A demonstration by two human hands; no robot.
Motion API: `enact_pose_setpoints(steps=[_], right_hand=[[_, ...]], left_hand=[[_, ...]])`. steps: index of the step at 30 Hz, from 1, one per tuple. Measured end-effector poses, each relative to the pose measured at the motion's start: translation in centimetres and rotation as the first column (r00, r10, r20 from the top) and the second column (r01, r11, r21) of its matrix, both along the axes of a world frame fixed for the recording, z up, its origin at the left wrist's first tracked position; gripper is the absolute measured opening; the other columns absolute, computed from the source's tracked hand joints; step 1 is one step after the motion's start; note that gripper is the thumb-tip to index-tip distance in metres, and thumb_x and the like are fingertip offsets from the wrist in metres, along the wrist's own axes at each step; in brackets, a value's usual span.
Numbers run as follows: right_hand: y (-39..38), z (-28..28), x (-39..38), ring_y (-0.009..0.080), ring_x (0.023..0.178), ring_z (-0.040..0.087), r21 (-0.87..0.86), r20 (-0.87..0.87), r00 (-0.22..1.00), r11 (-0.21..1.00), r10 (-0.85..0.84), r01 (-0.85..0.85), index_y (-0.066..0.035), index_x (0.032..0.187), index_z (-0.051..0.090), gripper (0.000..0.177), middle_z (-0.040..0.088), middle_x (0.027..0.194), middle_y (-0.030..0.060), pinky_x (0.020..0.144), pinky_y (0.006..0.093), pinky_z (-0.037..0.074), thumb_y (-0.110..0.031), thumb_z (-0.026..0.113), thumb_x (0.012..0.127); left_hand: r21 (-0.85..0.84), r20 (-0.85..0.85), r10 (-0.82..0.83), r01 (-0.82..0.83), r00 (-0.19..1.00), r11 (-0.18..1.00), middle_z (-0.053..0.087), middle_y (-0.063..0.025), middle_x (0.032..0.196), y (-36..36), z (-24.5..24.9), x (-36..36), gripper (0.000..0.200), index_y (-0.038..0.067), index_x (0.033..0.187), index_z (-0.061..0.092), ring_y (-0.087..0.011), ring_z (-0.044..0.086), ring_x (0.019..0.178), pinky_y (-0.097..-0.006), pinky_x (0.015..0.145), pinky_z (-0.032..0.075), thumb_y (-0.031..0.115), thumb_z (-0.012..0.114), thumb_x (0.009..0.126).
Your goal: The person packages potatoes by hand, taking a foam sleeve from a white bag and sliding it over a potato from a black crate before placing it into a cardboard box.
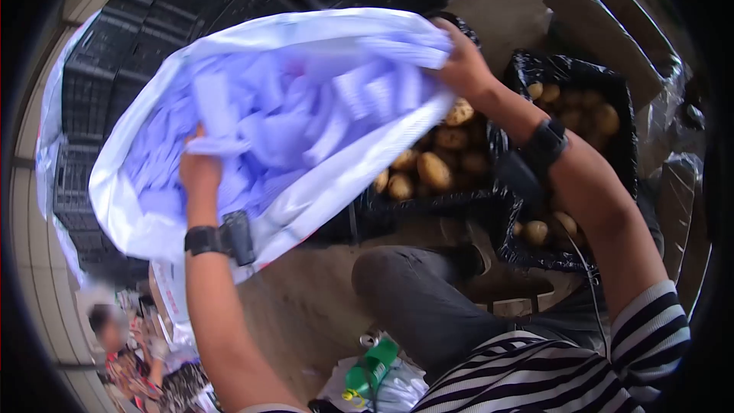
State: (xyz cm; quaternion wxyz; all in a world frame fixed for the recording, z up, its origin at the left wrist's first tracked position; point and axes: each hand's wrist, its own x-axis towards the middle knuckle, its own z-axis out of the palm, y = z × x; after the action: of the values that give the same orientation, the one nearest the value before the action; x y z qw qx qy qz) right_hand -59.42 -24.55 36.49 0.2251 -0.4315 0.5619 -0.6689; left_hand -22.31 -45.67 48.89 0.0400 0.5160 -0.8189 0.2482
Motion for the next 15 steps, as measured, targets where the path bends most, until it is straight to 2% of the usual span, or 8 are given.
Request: enact_pose_setpoints(steps=[2,5,6,7,9,10,11,15], right_hand=[[2.1,-5.4,0.0,0.0179,0.095,0.058,0.078,0.113,0.975,0.98,-0.19,0.182,0.001,0.12,0.044,0.056,0.059,0.105,0.0135,0.08,0.0287,0.049,-0.006,0.069,0.071],[5.6,-14.4,0.5,0.0193,0.099,0.056,0.2,0.379,0.903,0.97,-0.203,0.134,0.002,0.123,0.04,0.062,0.057,0.11,0.0109,0.086,0.0305,0.046,-0.008,0.071,0.07],[6.4,-16.5,0.6,0.0185,0.098,0.056,0.296,0.323,0.906,0.938,-0.274,0.178,0.001,0.121,0.043,0.062,0.057,0.108,0.0099,0.084,0.0302,0.046,-0.011,0.073,0.069],[6.5,-16.7,1.0,0.0169,0.095,0.056,0.322,0.299,0.869,0.899,-0.394,0.296,-0.001,0.114,0.047,0.055,0.058,0.105,0.0088,0.082,0.0299,0.046,-0.013,0.074,0.067],[5.9,-12.4,-0.6,0.0137,0.086,0.056,0.202,0.321,0.909,0.957,-0.266,0.209,-0.004,0.105,0.049,0.041,0.057,0.096,0.0054,0.076,0.0294,0.047,-0.008,0.071,0.07],[5.6,-8.3,-1.2,0.0133,0.083,0.056,0.195,0.126,0.942,0.939,-0.311,0.284,-0.004,0.105,0.049,0.037,0.057,0.093,0.005,0.073,0.029,0.048,-0.006,0.067,0.073],[4.8,-8.3,-4.8,0.0134,0.08,0.056,0.08,0.28,0.951,0.991,-0.129,0.111,-0.003,0.106,0.049,0.034,0.058,0.093,0.0059,0.07,0.0282,0.049,-0.005,0.064,0.076],[5.0,-2.5,-10.7,0.0152,0.084,0.058,0.026,0.226,0.962,0.988,-0.155,0.153,0.0,0.115,0.047,0.036,0.059,0.099,0.0085,0.074,0.0282,0.049,-0.008,0.058,0.081]], left_hand=[[-0.067,0.011,-0.128,0.128,0.992,0.989,0.054,-0.0149,0.105,2.4,-2.3,-2.0,0.046,0.021,0.127,0.045,-0.036,0.06,0.084,-0.0451,0.068,0.05,0.016,0.049,0.082],[0.075,0.033,-0.194,0.191,0.98,0.979,0.049,-0.0136,0.105,8.0,-6.1,-6.1,0.056,0.028,0.132,0.04,-0.034,0.056,0.081,-0.0438,0.065,0.051,0.01,0.049,0.079],[0.098,0.052,-0.218,0.212,0.975,0.972,0.048,-0.0129,0.107,10.0,-7.3,-7.2,0.059,0.028,0.133,0.039,-0.034,0.055,0.084,-0.0414,0.066,0.051,0.009,0.051,0.078],[0.123,0.057,-0.227,0.219,0.972,0.968,0.048,-0.0123,0.108,11.3,-8.1,-8.3,0.06,0.027,0.133,0.039,-0.0338,0.055,0.087,-0.0403,0.067,0.052,0.008,0.052,0.077],[0.15,0.062,-0.219,0.208,0.974,0.967,0.048,-0.0117,0.11,12.2,-8.8,-9.4,0.06,0.026,0.133,0.039,-0.0336,0.054,0.089,-0.0391,0.068,0.052,0.007,0.053,0.077],[0.165,0.008,-0.244,0.239,0.97,0.957,0.048,-0.0119,0.111,12.0,-8.3,-9.9,0.06,0.025,0.132,0.04,-0.0336,0.054,0.091,-0.0387,0.069,0.052,0.007,0.053,0.077],[0.182,-0.047,-0.268,0.272,0.962,0.945,0.048,-0.0121,0.112,12.0,-7.9,-10.5,0.059,0.024,0.132,0.04,-0.0336,0.054,0.093,-0.0382,0.07,0.052,0.007,0.053,0.077],[0.131,-0.104,-0.251,0.263,0.962,0.956,0.049,-0.0123,0.112,11.6,-4.2,-14.0,0.054,0.023,0.132,0.041,-0.034,0.053,0.097,-0.0385,0.073,0.051,0.007,0.049,0.081]])
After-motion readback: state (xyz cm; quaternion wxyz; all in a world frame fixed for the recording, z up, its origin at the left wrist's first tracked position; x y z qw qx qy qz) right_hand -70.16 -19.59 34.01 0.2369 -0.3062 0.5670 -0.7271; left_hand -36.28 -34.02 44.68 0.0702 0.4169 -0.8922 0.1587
